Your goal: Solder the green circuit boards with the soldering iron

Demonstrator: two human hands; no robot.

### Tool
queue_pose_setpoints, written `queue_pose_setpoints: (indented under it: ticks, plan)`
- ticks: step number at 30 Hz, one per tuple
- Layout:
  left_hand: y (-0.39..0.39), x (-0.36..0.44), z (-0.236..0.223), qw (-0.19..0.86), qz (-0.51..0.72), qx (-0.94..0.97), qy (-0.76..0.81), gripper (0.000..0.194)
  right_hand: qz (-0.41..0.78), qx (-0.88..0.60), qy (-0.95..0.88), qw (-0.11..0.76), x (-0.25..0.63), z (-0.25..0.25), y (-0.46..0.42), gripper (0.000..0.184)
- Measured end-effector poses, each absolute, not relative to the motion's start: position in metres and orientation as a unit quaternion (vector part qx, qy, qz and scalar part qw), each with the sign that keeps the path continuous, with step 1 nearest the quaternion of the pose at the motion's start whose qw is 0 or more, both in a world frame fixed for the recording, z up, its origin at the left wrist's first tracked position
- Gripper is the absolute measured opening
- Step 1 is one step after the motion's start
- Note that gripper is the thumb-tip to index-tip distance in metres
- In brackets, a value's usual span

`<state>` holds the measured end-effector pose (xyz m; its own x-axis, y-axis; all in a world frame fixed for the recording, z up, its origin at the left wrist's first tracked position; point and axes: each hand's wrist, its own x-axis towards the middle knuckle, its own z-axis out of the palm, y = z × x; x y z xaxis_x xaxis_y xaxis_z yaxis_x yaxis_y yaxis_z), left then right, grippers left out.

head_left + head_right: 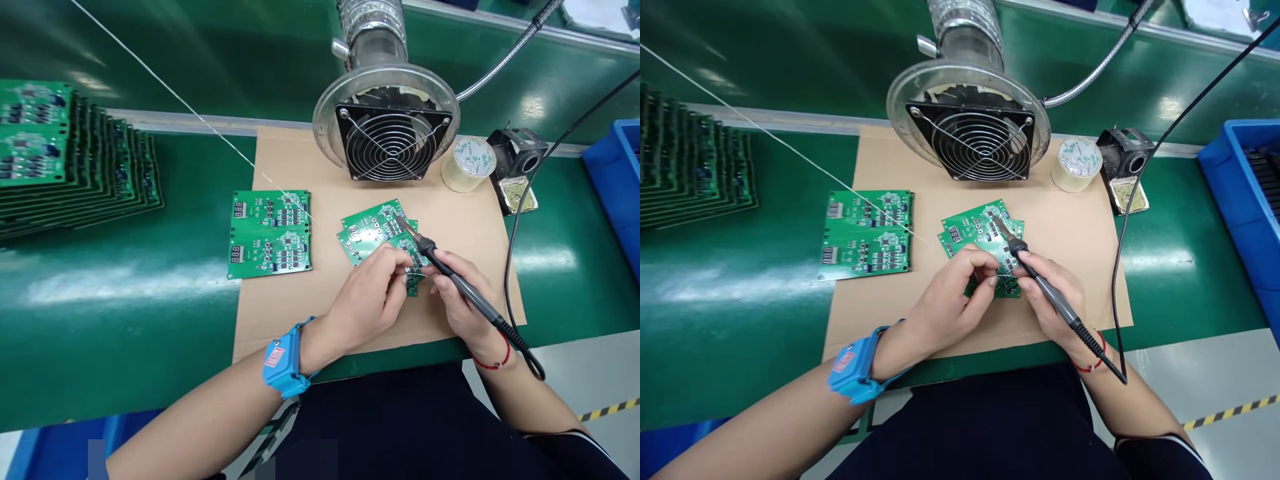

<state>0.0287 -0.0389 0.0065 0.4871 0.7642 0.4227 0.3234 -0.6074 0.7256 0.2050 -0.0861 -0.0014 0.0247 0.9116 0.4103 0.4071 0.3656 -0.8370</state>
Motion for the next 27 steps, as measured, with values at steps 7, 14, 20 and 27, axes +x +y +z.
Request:
queue_pose_setpoints:
  ticks: [7,14,20,27]
  plan:
    - [-0.036,0.03,0.008,0.185,0.359,0.87,0.282,0.014,0.229,-0.514,-0.664,0.493,0.197,0.0,-0.086,0.038]
    - [-0.011,0.003,0.025,-0.027,0.353,0.883,0.31,0.012,0.196,-0.6,-0.575,0.521,0.209,-0.001,-0.084,0.032]
    - [-0.015,0.004,0.024,0.197,0.245,0.884,0.346,0.018,0.159,-0.616,-0.549,0.542,0.227,0.004,-0.087,0.031]
    - [-0.017,0.0,0.027,0.273,0.234,0.859,0.363,0.021,0.136,-0.607,-0.545,0.563,0.228,-0.01,-0.109,0.033]
